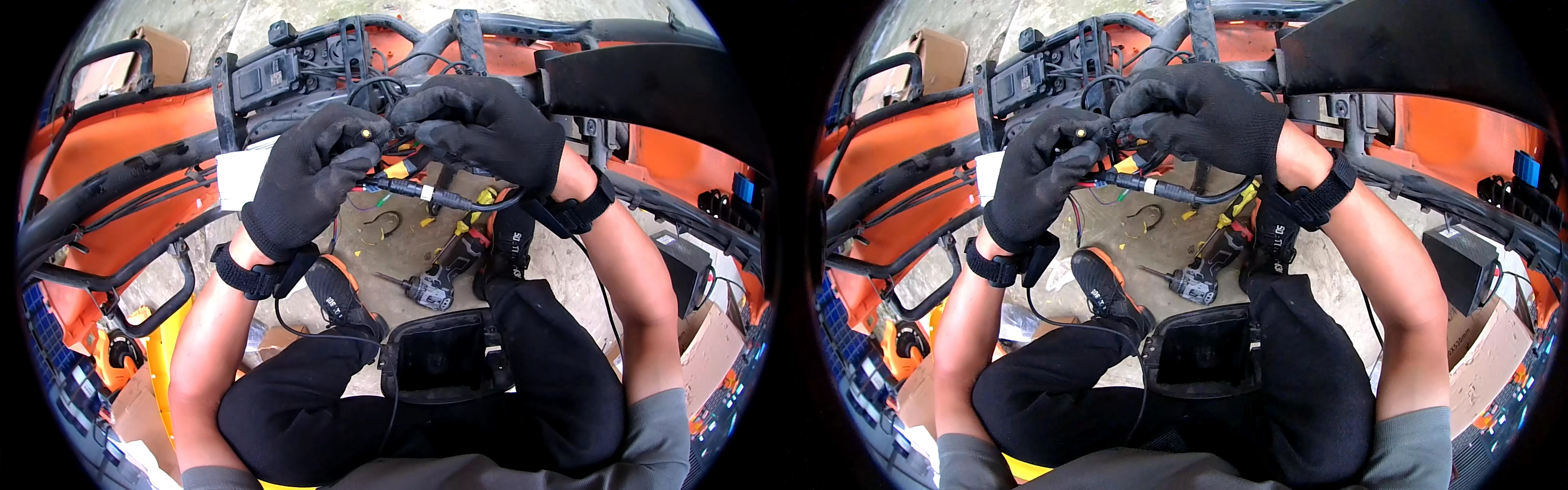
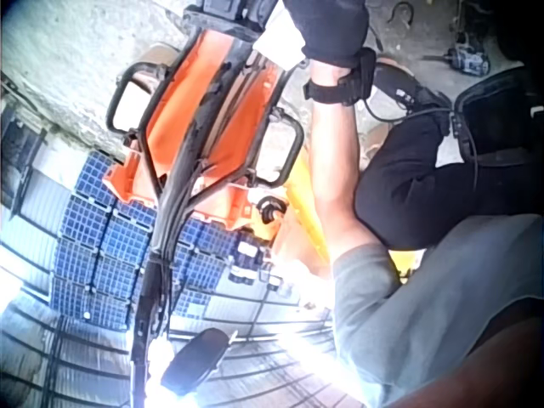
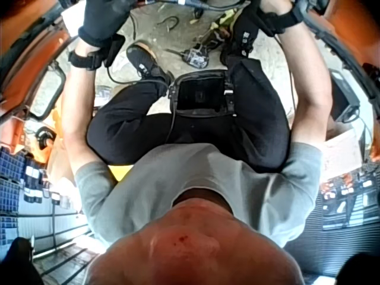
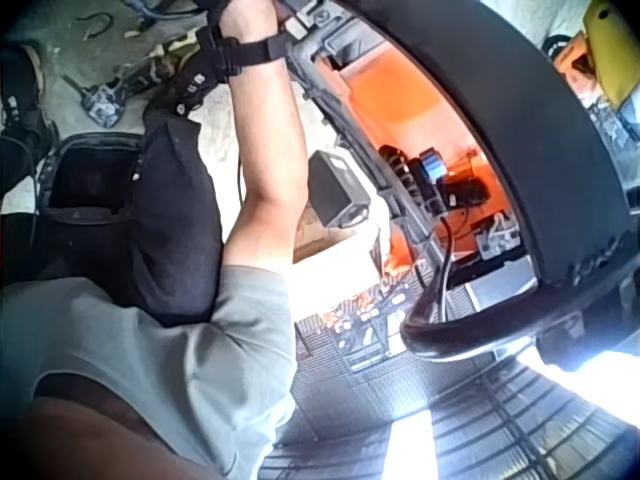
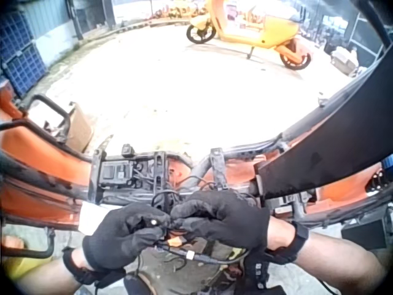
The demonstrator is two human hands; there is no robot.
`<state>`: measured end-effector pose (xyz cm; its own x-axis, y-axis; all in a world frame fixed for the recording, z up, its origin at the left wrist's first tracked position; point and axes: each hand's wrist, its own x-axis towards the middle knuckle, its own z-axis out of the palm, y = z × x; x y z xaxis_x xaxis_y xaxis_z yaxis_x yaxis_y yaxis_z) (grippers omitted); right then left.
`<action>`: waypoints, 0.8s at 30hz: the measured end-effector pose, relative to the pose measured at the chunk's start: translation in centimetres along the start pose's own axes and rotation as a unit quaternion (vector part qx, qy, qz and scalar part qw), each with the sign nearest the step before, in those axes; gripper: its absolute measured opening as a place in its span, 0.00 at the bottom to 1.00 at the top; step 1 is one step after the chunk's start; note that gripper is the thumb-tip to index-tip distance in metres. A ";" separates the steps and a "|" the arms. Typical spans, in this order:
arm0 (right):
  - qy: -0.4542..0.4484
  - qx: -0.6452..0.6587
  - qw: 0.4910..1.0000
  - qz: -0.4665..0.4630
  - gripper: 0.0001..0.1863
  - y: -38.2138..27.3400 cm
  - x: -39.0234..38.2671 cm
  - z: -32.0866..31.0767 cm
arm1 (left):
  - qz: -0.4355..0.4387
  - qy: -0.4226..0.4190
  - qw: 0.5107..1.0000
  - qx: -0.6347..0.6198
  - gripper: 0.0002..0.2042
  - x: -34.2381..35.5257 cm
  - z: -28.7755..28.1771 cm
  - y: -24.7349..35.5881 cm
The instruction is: The person connects wires and adjusts electrical components on a motorcycle chassis by hand.
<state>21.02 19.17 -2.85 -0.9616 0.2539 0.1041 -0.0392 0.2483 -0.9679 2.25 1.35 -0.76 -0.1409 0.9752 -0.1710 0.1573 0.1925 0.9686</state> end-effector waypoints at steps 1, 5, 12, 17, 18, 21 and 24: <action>0.000 -0.006 1.000 -0.009 0.09 0.0 0.0 0.0 | 0.000 -0.001 1.000 0.003 0.13 0.0 0.0 0.0; 0.008 0.012 1.000 0.009 0.10 0.2 -0.3 0.1 | 0.010 0.017 0.999 -0.037 0.10 0.1 0.4 0.2; 0.005 0.114 0.993 0.032 0.11 -0.1 -0.4 0.0 | 0.000 0.010 0.999 -0.045 0.10 0.1 0.1 0.3; 0.004 0.171 0.983 0.059 0.13 -0.1 -0.5 -0.1 | 0.017 0.015 0.998 -0.059 0.11 0.0 0.1 0.1; 0.002 0.175 0.982 0.071 0.13 -0.2 -0.6 -0.1 | 0.016 0.014 0.998 -0.054 0.11 0.0 0.1 0.0; -0.001 0.211 0.972 0.101 0.15 -0.6 -0.7 -0.2 | 0.027 0.012 0.998 -0.051 0.11 0.1 0.1 -0.2; -0.009 0.210 0.970 0.120 0.15 -1.0 -0.6 -0.3 | 0.033 0.016 0.998 -0.054 0.10 0.0 0.1 -0.3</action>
<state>21.70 19.03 -1.84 -0.9612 0.2397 -0.1364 0.0831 -0.2199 -0.9720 2.30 1.35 -1.06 -0.1647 0.9811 -0.1011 0.0606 0.1124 0.9918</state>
